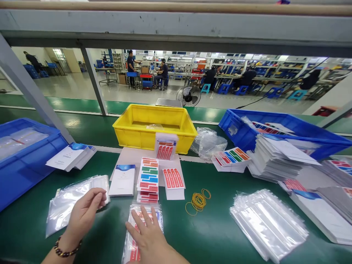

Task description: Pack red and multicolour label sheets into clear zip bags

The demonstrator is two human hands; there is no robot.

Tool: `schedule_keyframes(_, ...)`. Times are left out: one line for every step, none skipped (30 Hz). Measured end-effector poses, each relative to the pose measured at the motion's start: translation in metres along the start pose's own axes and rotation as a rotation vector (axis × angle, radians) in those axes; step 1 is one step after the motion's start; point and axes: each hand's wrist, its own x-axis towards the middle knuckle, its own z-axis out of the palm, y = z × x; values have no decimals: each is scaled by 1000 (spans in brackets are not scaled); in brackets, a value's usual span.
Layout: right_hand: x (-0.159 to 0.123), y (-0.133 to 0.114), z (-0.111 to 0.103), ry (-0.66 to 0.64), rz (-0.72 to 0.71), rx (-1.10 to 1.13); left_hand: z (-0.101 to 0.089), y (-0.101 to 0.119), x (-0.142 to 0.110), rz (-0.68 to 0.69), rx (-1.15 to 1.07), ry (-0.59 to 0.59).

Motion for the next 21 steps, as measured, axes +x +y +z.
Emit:
schedule_keyframes(0, 0, -3, 29, -16, 11, -14, -5, 1, -79, 150, -33)
schedule_keyframes(0, -1, -7, 69, -26, 21, -27, -11, 2, -158, 310, -67)
schedule_keyframes(0, -1, -12, 117, -24, 28, -39, -17, 4, -240, 461, -103)
schedule_keyframes(0, -2, -17, 172, -10, 31, -49, -24, 5, -328, 595, -142)
schedule_keyframes(1, -3, -23, 232, 9, 29, -57, -31, 6, -384, 659, -158)
schedule_keyframes(3, -3, -29, 296, 25, 24, -64, -37, 6, -427, 700, -169)
schedule_keyframes(5, -4, -35, 362, 36, 20, -68, -42, 6, -459, 722, -179)
schedule_keyframes(8, -5, -40, 424, 37, 18, -71, -47, 6, -472, 726, -187)
schedule_keyframes(10, -7, -45, 476, 30, 22, -72, -50, 6, -479, 729, -197)
schedule_keyframes(13, -8, -50, 519, 20, 31, -72, -52, 5, -479, 728, -207)
schedule_keyframes(16, -9, -54, 555, 13, 46, -72, -52, 5, -473, 724, -215)
schedule_keyframes(19, -10, -56, 585, 8, 65, -71, -52, 5, -465, 720, -217)
schedule_keyframes(22, -11, -58, 611, 2, 90, -69, -50, 4, -458, 716, -216)
schedule_keyframes(24, -12, -60, 631, -5, 122, -67, -47, 4, -448, 709, -212)
schedule_keyframes(26, -13, -60, 640, -11, 165, -64, -42, 3, -435, 699, -208)
schedule_keyframes(27, -13, -60, 636, -10, 221, -60, -37, 1, -419, 685, -208)
schedule_keyframes(28, -14, -59, 620, 0, 291, -54, -30, -1, -398, 659, -217)
schedule_keyframes(29, -14, -58, 593, 14, 373, -47, -23, -4, -368, 623, -231)
schedule_keyframes(30, -15, -56, 557, 39, 464, -38, -15, -8, -336, 581, -252)
schedule_keyframes(30, -15, -53, 520, 73, 554, -28, -8, -11, -293, 515, -280)
schedule_keyframes(31, -16, -49, 477, 110, 638, -17, -1, -16, -241, 466, -297)
